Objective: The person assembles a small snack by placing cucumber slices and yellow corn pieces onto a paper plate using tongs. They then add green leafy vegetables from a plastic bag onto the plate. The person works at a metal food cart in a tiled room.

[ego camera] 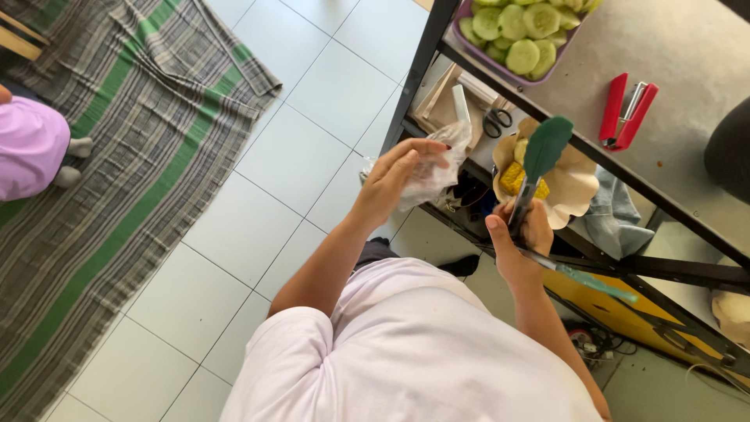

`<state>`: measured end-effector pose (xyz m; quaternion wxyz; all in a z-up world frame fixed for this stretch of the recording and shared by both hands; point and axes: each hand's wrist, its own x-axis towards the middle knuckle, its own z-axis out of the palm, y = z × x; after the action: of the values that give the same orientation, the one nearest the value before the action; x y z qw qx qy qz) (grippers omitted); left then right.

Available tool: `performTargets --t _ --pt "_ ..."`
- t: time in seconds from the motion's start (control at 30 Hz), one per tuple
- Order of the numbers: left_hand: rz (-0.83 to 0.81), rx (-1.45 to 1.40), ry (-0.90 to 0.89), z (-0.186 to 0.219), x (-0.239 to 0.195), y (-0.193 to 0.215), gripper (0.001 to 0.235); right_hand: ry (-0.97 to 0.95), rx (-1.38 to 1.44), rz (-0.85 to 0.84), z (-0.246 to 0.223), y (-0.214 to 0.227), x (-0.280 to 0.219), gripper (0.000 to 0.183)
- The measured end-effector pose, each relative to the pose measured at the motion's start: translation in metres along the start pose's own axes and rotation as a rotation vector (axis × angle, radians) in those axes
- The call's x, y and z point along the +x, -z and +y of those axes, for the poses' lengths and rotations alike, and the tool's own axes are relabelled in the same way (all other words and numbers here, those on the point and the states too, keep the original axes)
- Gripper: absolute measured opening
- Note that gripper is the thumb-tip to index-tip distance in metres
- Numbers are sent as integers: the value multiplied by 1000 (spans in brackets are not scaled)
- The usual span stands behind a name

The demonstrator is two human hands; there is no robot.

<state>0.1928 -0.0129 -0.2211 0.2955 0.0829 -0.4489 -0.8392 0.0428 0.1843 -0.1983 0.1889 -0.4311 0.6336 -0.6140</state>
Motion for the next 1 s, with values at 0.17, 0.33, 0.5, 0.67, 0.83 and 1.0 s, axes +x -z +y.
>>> performTargets --t 0.17,0.33,0.5,0.67,0.83,1.0 --pt "-85 374 -92 -31 -31 -17 30 -274 178 -20 11 -25 5 25" --pt "-128 211 93 -55 -46 -6 32 -267 79 -20 24 -28 -6 17" --pt "294 -320 189 -83 -27 35 34 -428 398 62 32 -16 -9 16" --pt "53 -143 399 -92 -31 54 38 -685 826 104 27 3 -14 18" --pt "-189 256 507 -108 -42 52 29 -468 331 -113 26 2 -26 20" --pt "-60 -243 552 -116 -29 55 23 -247 -339 -85 26 -12 -31 33"
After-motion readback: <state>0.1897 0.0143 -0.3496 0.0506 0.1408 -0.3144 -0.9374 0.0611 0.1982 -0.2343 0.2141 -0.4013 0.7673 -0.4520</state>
